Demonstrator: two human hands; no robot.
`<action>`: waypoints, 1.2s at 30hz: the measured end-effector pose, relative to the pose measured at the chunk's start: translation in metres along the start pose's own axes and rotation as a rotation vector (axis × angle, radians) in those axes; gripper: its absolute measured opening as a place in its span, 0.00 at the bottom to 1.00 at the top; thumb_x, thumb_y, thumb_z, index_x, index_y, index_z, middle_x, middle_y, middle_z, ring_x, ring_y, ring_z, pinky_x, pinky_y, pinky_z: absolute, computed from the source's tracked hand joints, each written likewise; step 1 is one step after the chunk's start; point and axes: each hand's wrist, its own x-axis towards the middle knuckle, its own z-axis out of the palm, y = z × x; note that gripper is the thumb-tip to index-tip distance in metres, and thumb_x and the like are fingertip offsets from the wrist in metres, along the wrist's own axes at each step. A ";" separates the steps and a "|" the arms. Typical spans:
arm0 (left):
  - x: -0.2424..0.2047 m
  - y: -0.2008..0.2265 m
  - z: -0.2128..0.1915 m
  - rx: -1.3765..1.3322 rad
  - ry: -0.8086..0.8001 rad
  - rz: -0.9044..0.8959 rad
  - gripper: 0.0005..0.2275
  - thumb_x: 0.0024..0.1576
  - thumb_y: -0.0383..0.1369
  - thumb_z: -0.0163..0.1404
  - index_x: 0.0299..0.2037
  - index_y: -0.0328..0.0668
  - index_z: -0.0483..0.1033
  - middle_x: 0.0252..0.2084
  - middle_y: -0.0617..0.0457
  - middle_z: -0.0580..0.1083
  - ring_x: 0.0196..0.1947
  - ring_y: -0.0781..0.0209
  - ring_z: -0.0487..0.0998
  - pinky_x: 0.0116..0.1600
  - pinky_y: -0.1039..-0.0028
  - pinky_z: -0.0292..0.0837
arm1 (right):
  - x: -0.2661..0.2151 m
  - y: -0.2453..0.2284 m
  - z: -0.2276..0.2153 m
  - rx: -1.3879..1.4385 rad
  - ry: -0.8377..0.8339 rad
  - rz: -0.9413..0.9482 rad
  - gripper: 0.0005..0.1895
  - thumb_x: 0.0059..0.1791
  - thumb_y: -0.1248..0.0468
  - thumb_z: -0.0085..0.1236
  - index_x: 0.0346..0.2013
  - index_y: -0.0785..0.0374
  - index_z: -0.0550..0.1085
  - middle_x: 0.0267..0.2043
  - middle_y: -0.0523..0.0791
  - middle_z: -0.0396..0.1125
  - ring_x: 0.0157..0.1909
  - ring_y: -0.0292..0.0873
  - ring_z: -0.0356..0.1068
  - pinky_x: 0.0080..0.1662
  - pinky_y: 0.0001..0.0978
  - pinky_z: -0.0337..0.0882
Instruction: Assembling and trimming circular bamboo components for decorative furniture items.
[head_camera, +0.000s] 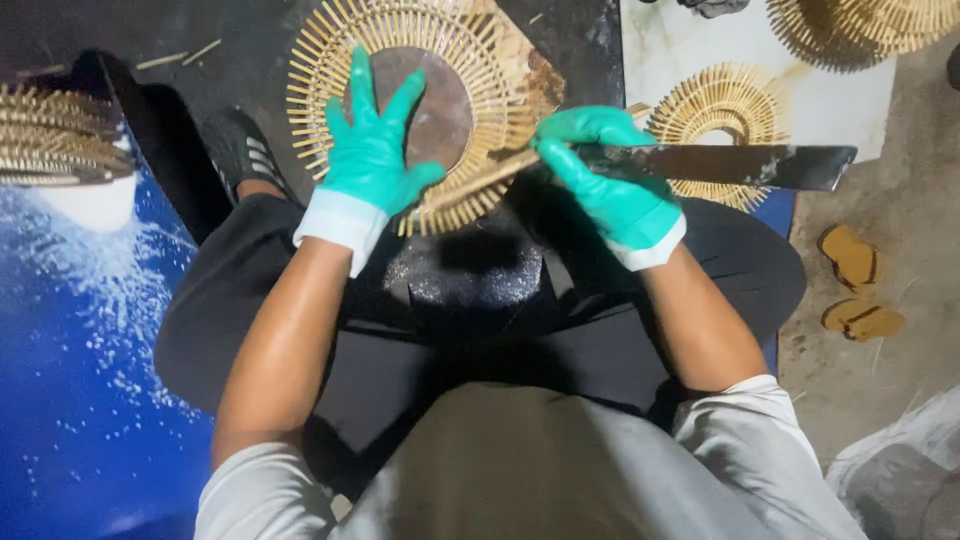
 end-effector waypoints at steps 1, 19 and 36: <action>0.003 0.002 -0.003 0.004 -0.003 0.010 0.48 0.43 0.45 0.71 0.75 0.60 0.56 0.78 0.29 0.33 0.78 0.21 0.42 0.76 0.37 0.35 | 0.002 0.001 -0.001 0.000 0.011 -0.001 0.07 0.56 0.68 0.64 0.48 0.66 0.77 0.53 0.47 0.71 0.49 0.39 0.73 0.52 0.30 0.76; -0.002 -0.012 -0.002 0.086 -0.076 0.064 0.44 0.43 0.41 0.70 0.74 0.62 0.63 0.77 0.26 0.33 0.77 0.24 0.36 0.77 0.41 0.31 | -0.005 0.001 0.007 0.288 -0.003 0.131 0.08 0.55 0.68 0.63 0.48 0.66 0.77 0.47 0.45 0.73 0.44 0.36 0.75 0.48 0.27 0.77; -0.001 -0.021 0.004 0.149 -0.065 0.110 0.48 0.43 0.46 0.71 0.75 0.54 0.58 0.76 0.27 0.35 0.78 0.23 0.37 0.76 0.38 0.33 | -0.003 0.011 -0.005 0.251 0.001 0.143 0.08 0.55 0.68 0.63 0.49 0.65 0.78 0.45 0.43 0.73 0.40 0.35 0.72 0.43 0.26 0.74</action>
